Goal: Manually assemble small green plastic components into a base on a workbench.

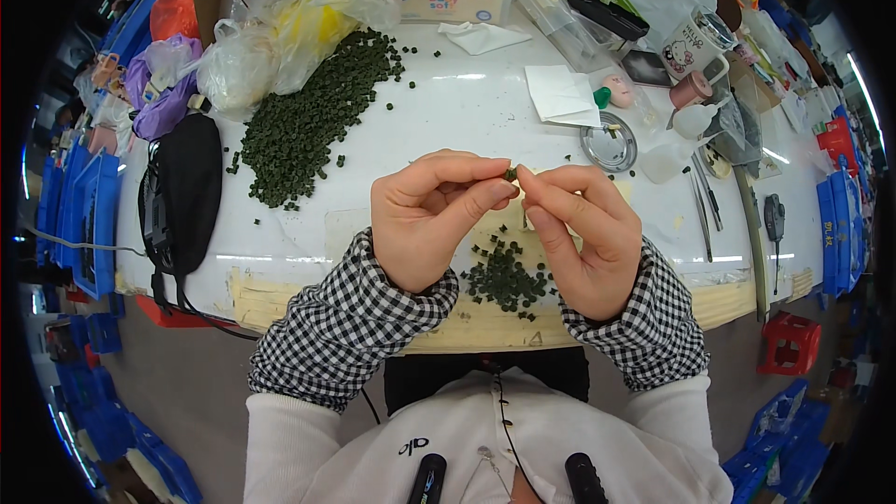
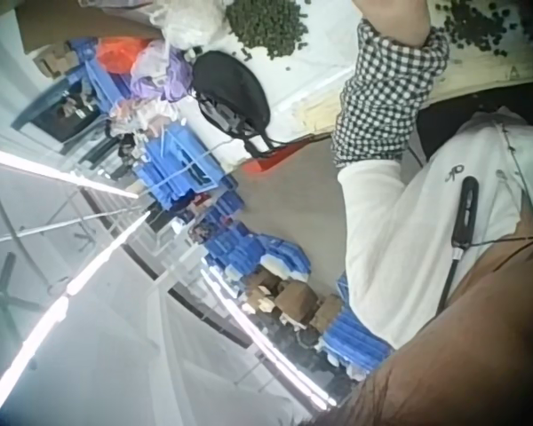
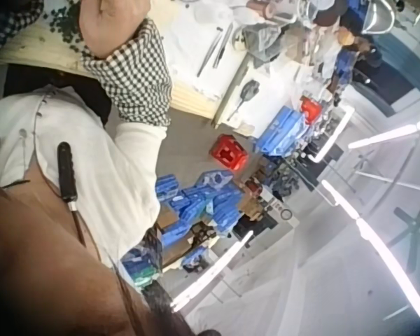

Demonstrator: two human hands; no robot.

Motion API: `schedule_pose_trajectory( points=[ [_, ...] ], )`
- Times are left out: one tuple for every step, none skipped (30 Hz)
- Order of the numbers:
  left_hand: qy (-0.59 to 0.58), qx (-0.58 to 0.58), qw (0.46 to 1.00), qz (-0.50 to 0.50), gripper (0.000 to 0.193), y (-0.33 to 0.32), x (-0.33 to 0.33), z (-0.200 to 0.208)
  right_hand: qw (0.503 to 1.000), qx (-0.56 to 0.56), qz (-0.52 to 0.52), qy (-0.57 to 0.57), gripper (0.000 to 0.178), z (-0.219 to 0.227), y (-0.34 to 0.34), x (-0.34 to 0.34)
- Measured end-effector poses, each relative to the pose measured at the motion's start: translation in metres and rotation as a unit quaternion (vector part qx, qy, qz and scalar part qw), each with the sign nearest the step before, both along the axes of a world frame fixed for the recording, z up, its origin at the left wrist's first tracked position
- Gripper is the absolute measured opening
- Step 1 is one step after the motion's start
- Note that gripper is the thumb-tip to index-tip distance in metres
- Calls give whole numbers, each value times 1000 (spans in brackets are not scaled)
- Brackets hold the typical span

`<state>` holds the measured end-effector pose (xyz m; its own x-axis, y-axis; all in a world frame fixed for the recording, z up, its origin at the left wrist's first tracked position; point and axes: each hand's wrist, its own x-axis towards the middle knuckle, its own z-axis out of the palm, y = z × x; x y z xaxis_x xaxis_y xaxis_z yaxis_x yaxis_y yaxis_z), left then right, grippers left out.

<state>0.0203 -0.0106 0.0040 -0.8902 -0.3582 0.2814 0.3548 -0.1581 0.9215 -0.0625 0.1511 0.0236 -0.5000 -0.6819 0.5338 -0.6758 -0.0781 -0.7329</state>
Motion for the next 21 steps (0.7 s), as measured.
schedule_pose_trajectory(
  points=[
    [0, -5, 1000, -3, 16, 0, 0, 0, 1000, -3, 0, -6, 34, -1, 0, 0],
    [-2, -8, 1000, -6, 16, -1, 0, 2, 1000, -2, 2, -14, 33, 0, 0, 0],
    [-5, -10, 1000, -9, 17, -2, 0, 2, 1000, -1, 5, -21, 33, 1, 0, 0],
    [-6, -5, 1000, -11, 16, -2, 0, 3, 1000, 0, 8, -29, 32, 1, 0, -1],
    [-4, -1, 1000, -14, 16, -3, -1, 1, 999, -2, 11, -34, 32, 0, 0, -1],
    [-3, 2, 1000, -16, 16, -4, -1, 0, 999, -4, 15, -39, 32, -2, 0, -2],
    [-5, 9, 1000, -18, 16, -4, -1, -1, 999, -7, 18, -43, 31, -3, 0, -2],
    [-7, 18, 1000, -20, 16, -4, -2, -1, 998, -7, 21, -51, 31, -3, 0, -2],
    [-10, 26, 999, -21, 15, -4, -2, -1, 998, -8, 24, -60, 31, -3, 0, -3],
    [-13, 35, 999, -22, 15, -4, -1, -1, 997, -9, 27, -68, 31, -4, 0, -3],
    [-17, 46, 999, -23, 15, -4, -1, 0, 997, -8, 27, -71, 31, -3, 0, -3],
    [-21, 57, 998, -24, 15, -4, -1, 0, 997, -7, 28, -74, 31, -3, 0, -3],
    [-22, 48, 998, -24, 15, -4, -1, 1, 997, -6, 28, -77, 31, -3, 0, -3],
    [-20, 38, 999, -24, 15, -5, -1, 1, 996, -8, 27, -81, 31, -3, 0, -2],
    [-19, 28, 999, -23, 16, -5, -1, 0, 996, -9, 27, -84, 31, -3, 0, -2],
    [-14, 21, 999, -20, 16, -5, -1, 0, 996, -10, 27, -88, 31, -4, 0, -1],
    [-12, 15, 1000, -16, 16, -5, -1, 1, 996, -5, 27, -87, 31, -3, -1, -1],
    [-10, 9, 1000, -12, 16, -6, -1, 1, 996, 1, 28, -86, 31, -2, -1, -2],
    [-9, 7, 1000, -12, 16, -6, -1, 1, 996, 6, 29, -85, 31, -1, -1, -2],
    [-5, 3, 1000, -13, 16, -6, -1, 0, 996, 10, 30, -78, 31, -2, -1, -3],
    [-1, -1, 1000, -14, 16, -7, -1, -1, 997, 14, 31, -70, 32, -1, 0, -4]
  ],
)
